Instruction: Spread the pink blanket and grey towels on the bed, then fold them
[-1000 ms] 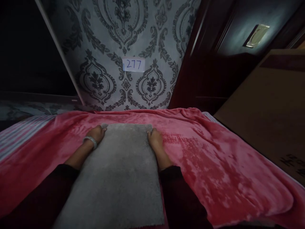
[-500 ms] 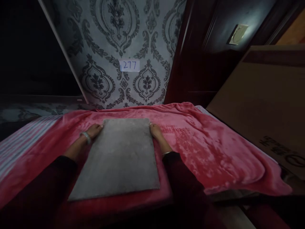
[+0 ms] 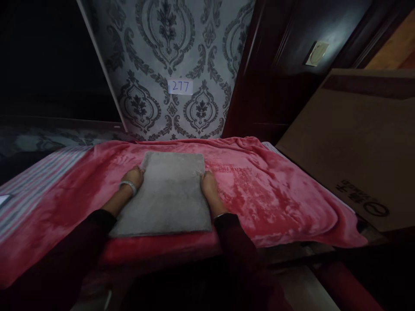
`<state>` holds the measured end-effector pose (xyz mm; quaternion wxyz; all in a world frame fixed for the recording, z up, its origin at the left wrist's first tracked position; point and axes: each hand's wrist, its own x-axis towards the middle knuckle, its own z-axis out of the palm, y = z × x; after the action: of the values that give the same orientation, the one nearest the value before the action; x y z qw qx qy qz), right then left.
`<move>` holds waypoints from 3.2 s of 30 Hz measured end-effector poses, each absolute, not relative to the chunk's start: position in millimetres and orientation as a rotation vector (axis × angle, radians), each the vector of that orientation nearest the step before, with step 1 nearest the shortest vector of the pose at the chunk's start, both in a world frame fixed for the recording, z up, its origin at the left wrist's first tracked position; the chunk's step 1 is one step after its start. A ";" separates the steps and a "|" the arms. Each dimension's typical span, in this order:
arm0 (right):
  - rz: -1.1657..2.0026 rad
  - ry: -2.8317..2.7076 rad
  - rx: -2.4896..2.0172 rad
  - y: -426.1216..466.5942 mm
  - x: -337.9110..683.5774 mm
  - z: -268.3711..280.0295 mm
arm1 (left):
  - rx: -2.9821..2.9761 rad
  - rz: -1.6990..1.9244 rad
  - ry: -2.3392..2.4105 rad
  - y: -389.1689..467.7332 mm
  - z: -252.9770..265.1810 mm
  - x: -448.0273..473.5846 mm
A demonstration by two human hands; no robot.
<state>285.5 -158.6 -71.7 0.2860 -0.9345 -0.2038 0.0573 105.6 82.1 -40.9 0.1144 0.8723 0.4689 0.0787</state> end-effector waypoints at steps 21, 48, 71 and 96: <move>0.255 -0.627 -2.484 -209.7 242.9 -80.0 | 2.495 0.188 1.352 48.2 -43.8 46.7; 0.022 -1.644 -2.341 -198.9 135.1 -56.9 | 2.984 0.128 0.538 13.6 -39.5 61.8; 0.212 -1.704 -2.028 -202.6 178.6 -31.7 | 2.945 0.116 0.209 -69.9 -76.7 -7.7; 0.205 -2.020 -2.262 0.0 247.4 -27.8 | 3.120 0.866 0.196 -74.7 -120.0 -28.7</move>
<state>247.4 0.0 -27.8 0.0508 -0.7432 -0.6637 0.0673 -28.7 -74.7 -120.0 -0.0510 0.9605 0.0604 0.2668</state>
